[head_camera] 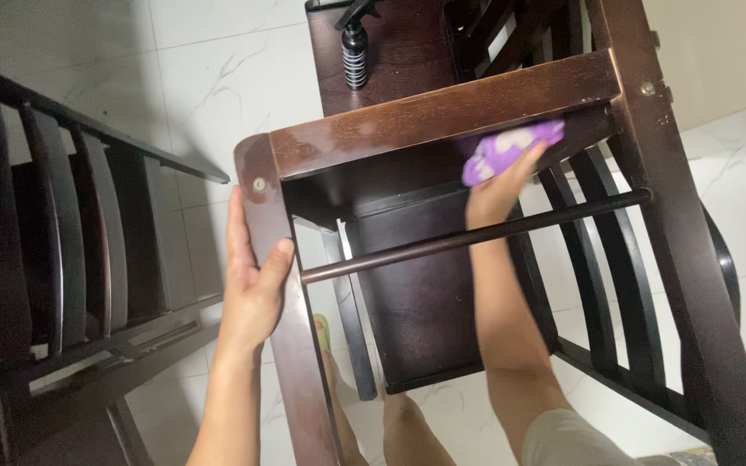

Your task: The person wipes a wooden chair with a purple cloth, cleaning the back slats, the seat, the legs, and the underside frame.

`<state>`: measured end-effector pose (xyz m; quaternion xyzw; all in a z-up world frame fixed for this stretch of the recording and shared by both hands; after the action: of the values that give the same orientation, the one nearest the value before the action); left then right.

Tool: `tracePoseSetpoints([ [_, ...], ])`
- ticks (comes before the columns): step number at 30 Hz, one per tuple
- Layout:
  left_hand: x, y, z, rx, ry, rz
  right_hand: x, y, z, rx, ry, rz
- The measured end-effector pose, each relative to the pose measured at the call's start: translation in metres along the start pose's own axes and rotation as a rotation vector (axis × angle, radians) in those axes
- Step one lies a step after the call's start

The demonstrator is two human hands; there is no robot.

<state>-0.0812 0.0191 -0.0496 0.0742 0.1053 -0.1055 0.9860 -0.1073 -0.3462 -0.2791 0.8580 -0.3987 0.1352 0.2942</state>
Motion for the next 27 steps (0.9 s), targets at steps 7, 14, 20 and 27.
tracePoseSetpoints([
  [7, 0.0, -0.001, 0.002, -0.06, 0.012, -0.017, -0.056, -0.061, 0.106, 0.688, -0.904, 0.056],
  [14, -0.001, -0.001, 0.005, -0.023, 0.031, 0.003, 0.016, 0.034, -0.037, -0.042, 0.046, 0.113],
  [20, -0.001, -0.001, 0.003, -0.028, 0.012, 0.002, 0.014, 0.012, 0.001, -0.328, 0.214, 0.017],
  [27, -0.002, -0.003, 0.006, -0.044, 0.028, -0.003, -0.076, -0.012, 0.106, -0.19, -0.453, -0.04],
])
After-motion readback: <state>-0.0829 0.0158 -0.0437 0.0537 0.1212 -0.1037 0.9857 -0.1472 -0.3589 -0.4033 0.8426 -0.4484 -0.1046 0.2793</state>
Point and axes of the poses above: each hand's wrist, its own x-axis towards the middle knuckle, its own y-axis out of the back of the hand, z = x × y, the point moved 3 cm from there along x, towards the middle knuckle, and after that the axes turned 7 degrees about y, right-handed, at the moved point
